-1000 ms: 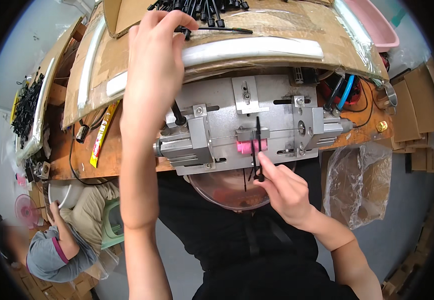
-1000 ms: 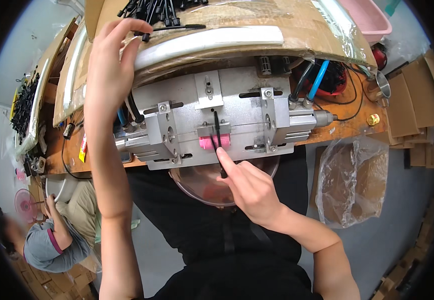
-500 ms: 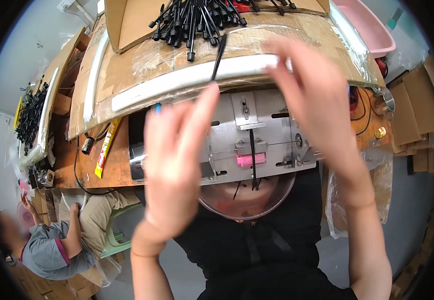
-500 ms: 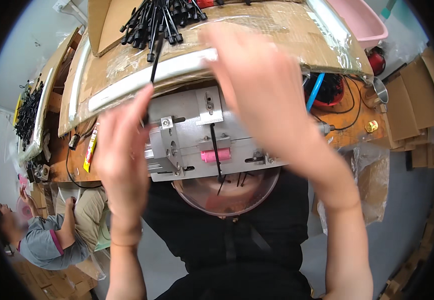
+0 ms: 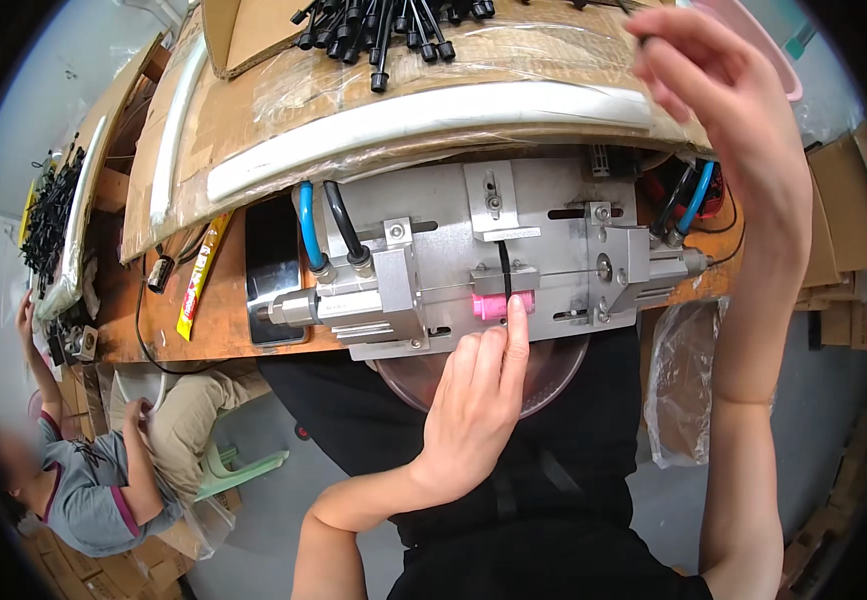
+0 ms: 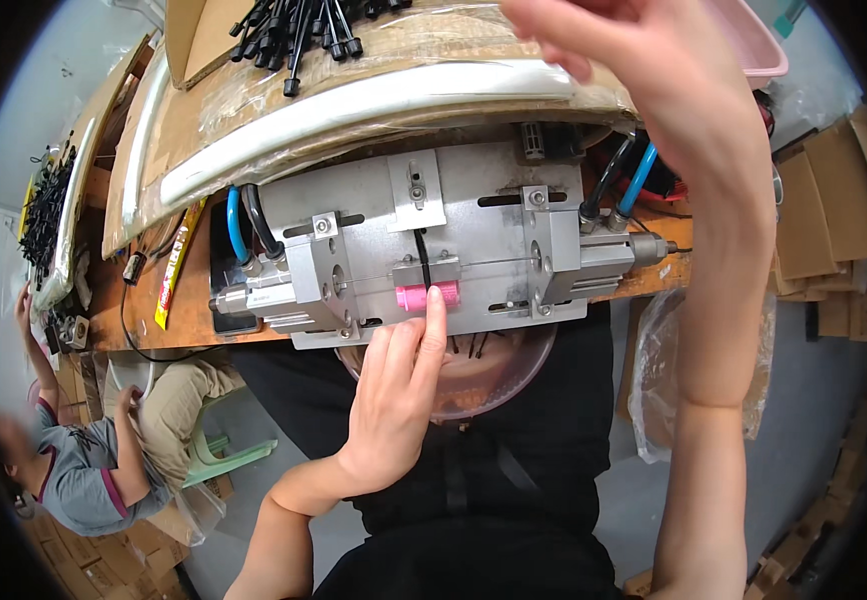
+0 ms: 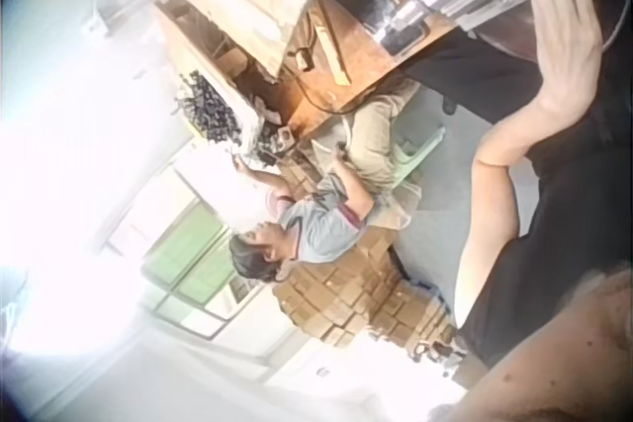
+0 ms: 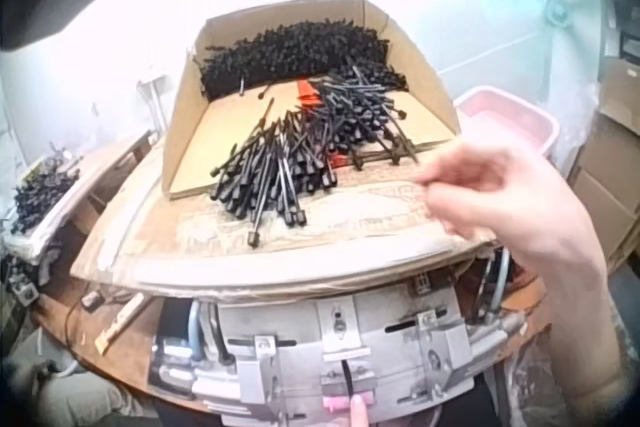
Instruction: The person picks black cable ties from a cardboard box and inserts them into a metal jig on a workbench. They manipulate the ties within the jig, likely to attach a pink component, and then place the finished items into a clear plastic bowl. The process is repeated continuously throughout the video.
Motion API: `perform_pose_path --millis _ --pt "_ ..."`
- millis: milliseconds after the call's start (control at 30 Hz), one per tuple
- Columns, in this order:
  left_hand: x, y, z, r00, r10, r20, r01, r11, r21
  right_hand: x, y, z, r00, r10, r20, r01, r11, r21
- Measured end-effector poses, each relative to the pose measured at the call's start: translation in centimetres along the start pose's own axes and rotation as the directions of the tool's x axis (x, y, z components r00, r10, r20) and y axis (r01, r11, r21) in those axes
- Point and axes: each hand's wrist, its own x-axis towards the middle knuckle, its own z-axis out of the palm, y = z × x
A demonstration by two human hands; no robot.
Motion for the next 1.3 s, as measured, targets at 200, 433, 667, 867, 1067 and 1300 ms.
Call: perform_pose_path --millis 200,433,667,867,1067,1300 --pt "-0.3 0.2 -0.2 0.996 -0.054 0.066 0.057 0.997 -0.051 -7.1 -0.6 2.7 0.987 -0.049 -0.153 0.058 0.997 0.059" --pt "-0.2 -0.1 -0.7 0.993 -0.043 0.107 0.041 0.999 0.019 -14.2 1.4 7.8 0.975 -0.177 -0.132 0.163 0.98 -0.11" --pt "-1.2 0.5 -3.4 0.984 -0.177 -0.029 0.169 0.969 -0.181 -17.7 3.3 12.4 0.947 -0.32 0.014 0.308 0.896 -0.321" --pt "-2.0 0.1 -4.0 0.977 -0.21 -0.03 0.202 0.965 -0.169 -17.4 3.5 13.9 0.946 -0.316 0.078 0.323 0.887 -0.33" --pt "-1.8 -0.8 -4.3 0.978 -0.208 -0.032 0.195 0.951 -0.242 -17.3 3.3 13.7 0.951 -0.286 0.119 0.31 0.871 -0.381" --pt "6.0 -6.9 -8.9 0.942 -0.166 -0.29 0.139 0.984 -0.112 -6.8 -0.9 9.9 0.783 -0.602 0.155 0.563 0.581 -0.587"
